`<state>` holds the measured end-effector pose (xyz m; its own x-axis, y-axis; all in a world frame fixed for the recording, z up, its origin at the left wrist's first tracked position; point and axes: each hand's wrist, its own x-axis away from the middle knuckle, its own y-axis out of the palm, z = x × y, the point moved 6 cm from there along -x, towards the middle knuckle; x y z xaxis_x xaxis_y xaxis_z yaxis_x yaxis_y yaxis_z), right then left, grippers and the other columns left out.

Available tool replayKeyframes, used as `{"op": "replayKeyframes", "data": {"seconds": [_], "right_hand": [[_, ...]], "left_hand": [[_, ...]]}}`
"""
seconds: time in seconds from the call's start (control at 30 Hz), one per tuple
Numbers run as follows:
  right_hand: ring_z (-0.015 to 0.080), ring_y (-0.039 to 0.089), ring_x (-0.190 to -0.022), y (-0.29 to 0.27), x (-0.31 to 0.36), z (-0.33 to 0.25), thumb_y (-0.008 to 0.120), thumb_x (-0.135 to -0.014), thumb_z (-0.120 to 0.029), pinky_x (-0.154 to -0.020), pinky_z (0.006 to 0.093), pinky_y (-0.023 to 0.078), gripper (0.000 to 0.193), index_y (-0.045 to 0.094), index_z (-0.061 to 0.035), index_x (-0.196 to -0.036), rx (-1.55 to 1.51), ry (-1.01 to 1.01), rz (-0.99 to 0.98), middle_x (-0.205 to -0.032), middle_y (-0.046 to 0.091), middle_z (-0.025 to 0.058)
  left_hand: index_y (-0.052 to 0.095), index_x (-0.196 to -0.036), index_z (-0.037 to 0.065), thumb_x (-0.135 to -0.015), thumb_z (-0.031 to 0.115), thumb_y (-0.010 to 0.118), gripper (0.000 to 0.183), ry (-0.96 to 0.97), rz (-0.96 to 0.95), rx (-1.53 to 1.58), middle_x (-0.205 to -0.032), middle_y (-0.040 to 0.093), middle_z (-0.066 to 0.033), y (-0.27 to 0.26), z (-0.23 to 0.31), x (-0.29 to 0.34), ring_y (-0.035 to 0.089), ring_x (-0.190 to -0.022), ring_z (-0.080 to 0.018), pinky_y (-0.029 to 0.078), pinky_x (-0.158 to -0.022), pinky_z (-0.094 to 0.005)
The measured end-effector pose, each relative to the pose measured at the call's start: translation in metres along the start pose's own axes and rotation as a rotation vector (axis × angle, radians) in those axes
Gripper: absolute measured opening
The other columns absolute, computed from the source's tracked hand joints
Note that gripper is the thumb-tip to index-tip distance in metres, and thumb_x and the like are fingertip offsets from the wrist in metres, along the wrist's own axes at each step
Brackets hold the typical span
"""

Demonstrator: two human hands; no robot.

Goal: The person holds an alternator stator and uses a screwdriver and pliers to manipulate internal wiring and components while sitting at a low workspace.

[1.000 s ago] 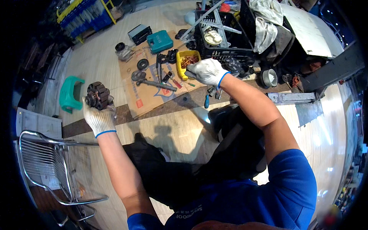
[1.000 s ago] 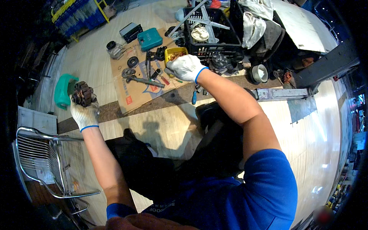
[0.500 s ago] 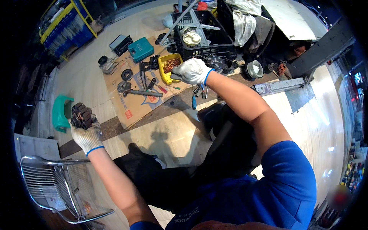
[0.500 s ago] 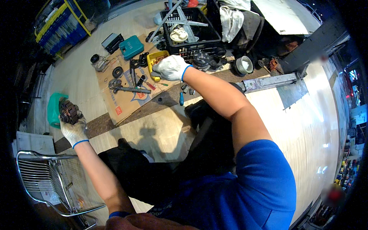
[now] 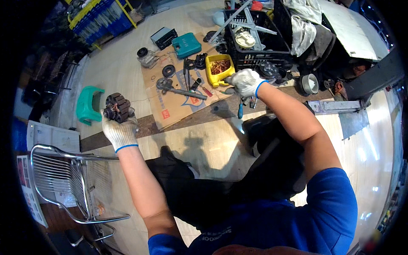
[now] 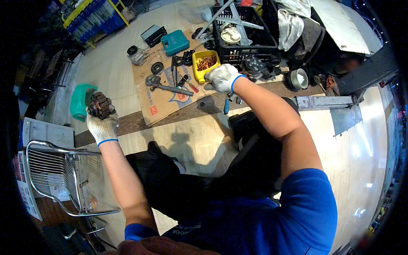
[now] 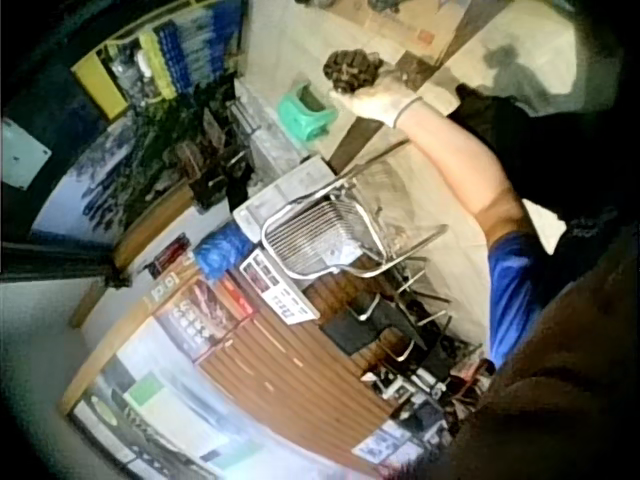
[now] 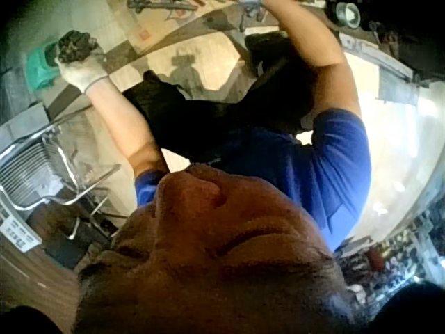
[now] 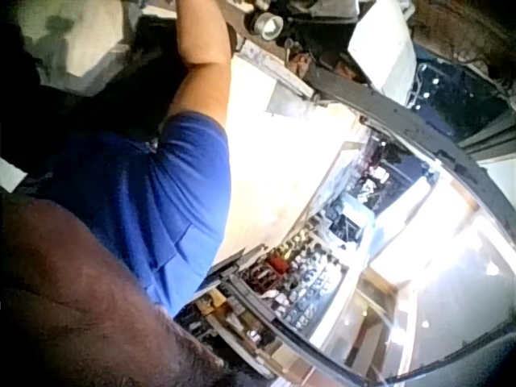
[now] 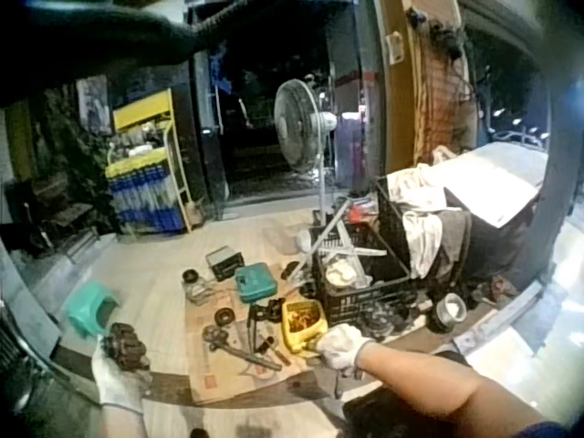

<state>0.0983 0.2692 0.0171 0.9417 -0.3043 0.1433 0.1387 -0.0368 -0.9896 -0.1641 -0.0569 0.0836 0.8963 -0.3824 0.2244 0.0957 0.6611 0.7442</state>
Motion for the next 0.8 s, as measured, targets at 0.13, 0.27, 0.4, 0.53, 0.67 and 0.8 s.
{"op": "replayKeyframes", "data": {"seconds": [0.13, 0.27, 0.4, 0.53, 0.67, 0.8], "right_hand": [[0.0359, 0.068, -0.1, -0.01, -0.006, -0.016, 0.065, -0.087, -0.058, -0.084, 0.0463, 0.054, 0.059, 0.062, -0.0065, -0.117, -0.092, -0.132, 0.116, -0.103, 0.07, 0.0174], [0.0365, 0.066, -0.103, -0.047, -0.013, -0.068, 0.067, -0.087, -0.054, -0.085, 0.0469, 0.053, 0.063, 0.059, -0.0011, -0.12, -0.237, -0.154, 0.161, -0.105, 0.068, 0.0197], [0.0359, 0.067, -0.102, -0.055, -0.023, -0.089, 0.068, -0.088, -0.046, -0.085, 0.0476, 0.052, 0.052, 0.06, -0.0036, -0.117, -0.33, -0.198, 0.374, -0.101, 0.069, 0.0184], [0.0356, 0.068, -0.094, -0.07, -0.024, -0.112, 0.066, -0.089, -0.044, -0.083, 0.0476, 0.051, 0.044, 0.064, -0.0043, -0.107, -0.431, -0.236, 0.463, -0.094, 0.069, 0.0169], [0.0344, 0.069, -0.092, -0.08, -0.028, -0.123, 0.063, -0.092, -0.041, -0.082, 0.0475, 0.052, 0.037, 0.067, -0.0049, -0.098, -0.448, -0.18, 0.445, -0.092, 0.069, 0.0169], [0.0337, 0.07, -0.085, -0.082, -0.03, -0.126, 0.058, -0.095, -0.037, -0.076, 0.049, 0.054, 0.033, 0.068, -0.0065, -0.097, -0.361, -0.156, 0.484, -0.086, 0.07, 0.0146]], "left_hand": [[0.067, -0.111, 0.012, -0.104, 0.046, 0.039, 0.045, -0.047, -0.02, -0.001, -0.098, 0.072, -0.0087, 0.008, -0.013, 0.003, 0.068, -0.077, -0.027, 0.053, -0.062, -0.0402], [0.066, -0.113, 0.012, -0.104, 0.048, 0.041, 0.045, -0.061, 0.051, -0.051, -0.099, 0.071, -0.0074, 0.011, -0.025, 0.008, 0.067, -0.08, -0.0272, 0.053, -0.066, -0.0405], [0.065, -0.114, 0.01, -0.104, 0.047, 0.039, 0.046, -0.076, 0.086, -0.062, -0.103, 0.07, -0.0095, 0.027, -0.049, 0.012, 0.066, -0.083, -0.0264, 0.052, -0.067, -0.0403], [0.066, -0.11, 0.011, -0.104, 0.047, 0.04, 0.045, -0.11, 0.024, -0.034, -0.097, 0.071, -0.0092, 0.035, -0.058, 0.016, 0.067, -0.078, -0.0267, 0.052, -0.062, -0.04], [0.065, -0.109, 0.01, -0.104, 0.047, 0.04, 0.044, -0.108, 0.022, -0.024, -0.097, 0.071, -0.0101, 0.033, -0.058, 0.013, 0.067, -0.079, -0.0279, 0.052, -0.063, -0.0408], [0.065, -0.109, 0.01, -0.104, 0.046, 0.041, 0.044, -0.074, 0.065, 0.0, -0.097, 0.071, -0.0095, 0.029, -0.049, 0.014, 0.067, -0.078, -0.0269, 0.053, -0.062, -0.0404]]}}
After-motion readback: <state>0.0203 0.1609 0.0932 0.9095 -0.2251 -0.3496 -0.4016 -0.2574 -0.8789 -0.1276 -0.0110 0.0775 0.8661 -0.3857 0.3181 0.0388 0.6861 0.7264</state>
